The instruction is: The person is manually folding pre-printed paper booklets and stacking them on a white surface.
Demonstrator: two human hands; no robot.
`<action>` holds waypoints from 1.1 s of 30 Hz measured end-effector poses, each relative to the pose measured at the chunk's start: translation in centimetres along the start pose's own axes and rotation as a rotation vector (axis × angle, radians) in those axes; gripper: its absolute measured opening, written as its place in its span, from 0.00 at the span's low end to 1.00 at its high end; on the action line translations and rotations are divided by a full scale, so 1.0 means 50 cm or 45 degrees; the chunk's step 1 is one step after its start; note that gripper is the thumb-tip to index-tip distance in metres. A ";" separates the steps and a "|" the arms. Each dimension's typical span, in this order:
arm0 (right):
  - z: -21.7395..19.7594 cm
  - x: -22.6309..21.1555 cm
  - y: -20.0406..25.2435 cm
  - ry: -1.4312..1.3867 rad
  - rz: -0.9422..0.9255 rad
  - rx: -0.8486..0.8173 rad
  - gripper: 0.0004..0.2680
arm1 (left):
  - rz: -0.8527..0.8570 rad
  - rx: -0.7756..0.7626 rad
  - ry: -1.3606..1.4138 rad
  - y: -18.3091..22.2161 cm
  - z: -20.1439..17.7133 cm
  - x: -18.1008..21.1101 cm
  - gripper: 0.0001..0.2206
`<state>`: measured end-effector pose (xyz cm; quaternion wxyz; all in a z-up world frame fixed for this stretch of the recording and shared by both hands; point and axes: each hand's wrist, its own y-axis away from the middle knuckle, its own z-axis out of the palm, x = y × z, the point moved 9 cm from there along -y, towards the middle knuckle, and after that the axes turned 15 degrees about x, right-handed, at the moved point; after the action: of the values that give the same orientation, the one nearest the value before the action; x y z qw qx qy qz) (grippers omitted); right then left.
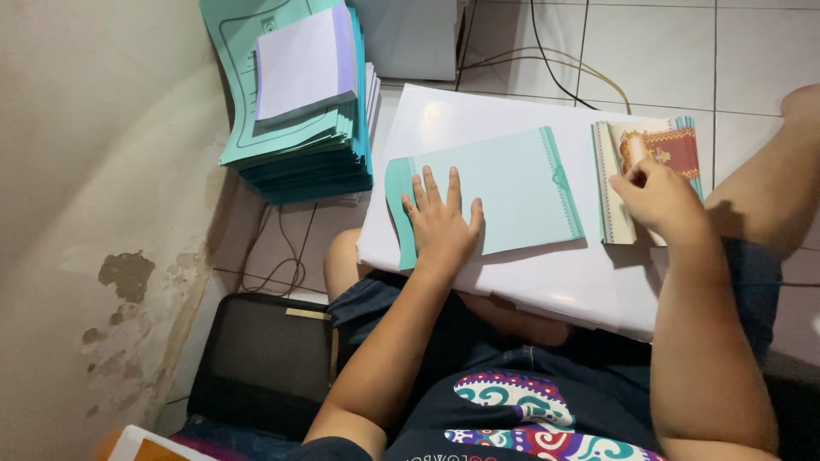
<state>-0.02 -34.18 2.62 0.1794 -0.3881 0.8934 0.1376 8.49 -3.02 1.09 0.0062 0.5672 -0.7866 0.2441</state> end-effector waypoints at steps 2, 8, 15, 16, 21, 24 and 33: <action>-0.024 0.004 0.001 -0.003 -0.047 0.133 0.10 | 0.029 0.092 0.032 0.009 -0.017 0.006 0.31; -0.200 -0.160 0.155 -0.117 -0.501 0.635 0.05 | 0.042 0.378 0.521 0.003 -0.129 0.045 0.17; -0.049 -0.270 0.198 -1.497 -0.276 -0.155 0.03 | -0.482 -0.069 1.893 0.018 -0.168 0.035 0.22; -0.029 -0.288 0.202 -1.499 -0.286 -0.171 0.03 | -0.487 -0.051 1.886 0.020 -0.149 0.023 0.22; 0.058 -0.279 0.184 -1.436 -0.185 -0.028 0.11 | -0.513 0.099 2.145 0.023 -0.106 -0.010 0.18; 0.107 -0.256 0.166 -1.505 -0.166 0.008 0.08 | -0.630 0.125 2.083 0.023 -0.110 -0.015 0.16; 0.074 -0.320 0.218 -1.361 -0.424 -0.204 0.25 | -0.772 0.053 2.062 0.015 -0.057 -0.030 0.09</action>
<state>2.81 -15.24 7.31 0.5963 -0.4125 0.5919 0.3522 7.61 -0.39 2.89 0.6192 0.4040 -0.3499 0.5753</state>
